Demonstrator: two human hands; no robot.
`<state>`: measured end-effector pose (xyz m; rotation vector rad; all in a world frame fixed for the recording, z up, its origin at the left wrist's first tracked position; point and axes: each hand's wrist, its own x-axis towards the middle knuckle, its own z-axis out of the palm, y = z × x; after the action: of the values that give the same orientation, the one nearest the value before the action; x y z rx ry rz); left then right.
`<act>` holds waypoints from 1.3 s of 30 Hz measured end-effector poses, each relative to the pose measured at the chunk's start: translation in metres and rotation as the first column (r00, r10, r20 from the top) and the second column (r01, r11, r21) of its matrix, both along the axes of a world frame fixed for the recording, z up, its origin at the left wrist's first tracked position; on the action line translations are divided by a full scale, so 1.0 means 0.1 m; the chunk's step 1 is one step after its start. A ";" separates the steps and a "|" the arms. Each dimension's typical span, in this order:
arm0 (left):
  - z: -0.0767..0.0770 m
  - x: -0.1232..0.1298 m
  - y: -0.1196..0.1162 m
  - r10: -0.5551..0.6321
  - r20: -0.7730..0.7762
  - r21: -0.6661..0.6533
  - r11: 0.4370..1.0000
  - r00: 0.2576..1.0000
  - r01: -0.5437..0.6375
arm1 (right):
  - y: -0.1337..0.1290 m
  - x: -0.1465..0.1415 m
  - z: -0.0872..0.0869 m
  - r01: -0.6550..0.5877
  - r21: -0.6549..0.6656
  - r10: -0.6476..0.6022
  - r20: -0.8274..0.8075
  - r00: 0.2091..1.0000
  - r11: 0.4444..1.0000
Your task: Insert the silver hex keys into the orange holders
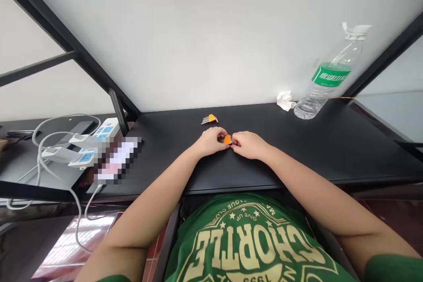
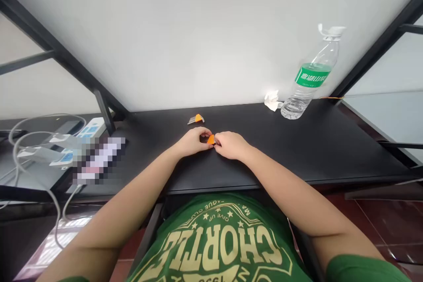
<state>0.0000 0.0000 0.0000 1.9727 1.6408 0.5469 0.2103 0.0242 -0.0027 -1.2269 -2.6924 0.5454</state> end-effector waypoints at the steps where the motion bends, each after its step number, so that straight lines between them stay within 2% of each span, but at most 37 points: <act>1: 0.00 -0.01 0.02 0.019 0.023 -0.016 1.000 1.000 -0.018 | 0.00 -0.01 -0.02 -0.001 0.019 0.001 -0.015 1.000 1.000; 5: -0.02 -0.04 0.05 0.021 0.046 -0.047 0.999 0.999 -0.019 | 0.00 -0.04 -0.07 0.023 0.049 -0.020 -0.060 0.998 0.999; 8: -0.05 -0.05 0.02 0.009 0.121 0.009 1.000 0.993 -0.010 | 0.01 -0.06 -0.08 0.049 0.045 -0.043 -0.127 0.991 0.998; 11: -0.09 -0.06 -0.02 0.034 0.216 0.076 0.996 0.976 -0.051 | 0.03 -0.08 -0.11 0.074 0.026 -0.066 -0.210 0.975 0.997; 15: -0.12 -0.07 -0.03 -0.006 0.261 0.128 0.991 0.965 -0.028 | 0.07 -0.08 -0.15 0.060 0.003 -0.056 -0.304 0.951 0.998; 19: -0.12 -0.09 -0.02 -0.038 0.212 0.131 0.991 0.977 0.011 | 0.14 -0.04 -0.17 0.025 -0.076 -0.052 -0.385 0.922 0.997; 25: -0.05 -0.04 -0.07 -0.082 0.200 0.142 0.988 0.976 0.054 | 0.20 0.02 -0.17 -0.002 -0.095 -0.039 -0.425 0.904 0.996; 29: -0.06 0.00 -0.07 -0.126 0.171 0.117 0.987 0.977 0.107 | 0.20 0.04 -0.17 -0.072 -0.175 -0.010 -0.430 0.903 0.982; 34: -0.12 -0.03 -0.01 -0.128 -0.018 0.249 0.960 0.992 0.128 | 0.25 0.03 -0.17 -0.075 -0.301 -0.071 -0.446 0.892 0.951; 36: -0.10 -0.08 0.03 -0.102 -0.063 0.294 0.949 0.993 0.116 | 0.31 0.05 -0.17 -0.055 -0.316 -0.099 -0.448 0.888 0.947; 39: 0.00 -0.17 0.09 0.071 -0.053 0.363 0.931 0.996 -0.047 | 0.44 0.12 -0.17 0.050 -0.286 -0.173 -0.424 0.889 0.957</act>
<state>-0.0174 0.0091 0.0000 2.2245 1.7421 0.8701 0.2224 0.0681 -0.0200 -1.1346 -2.1987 1.0594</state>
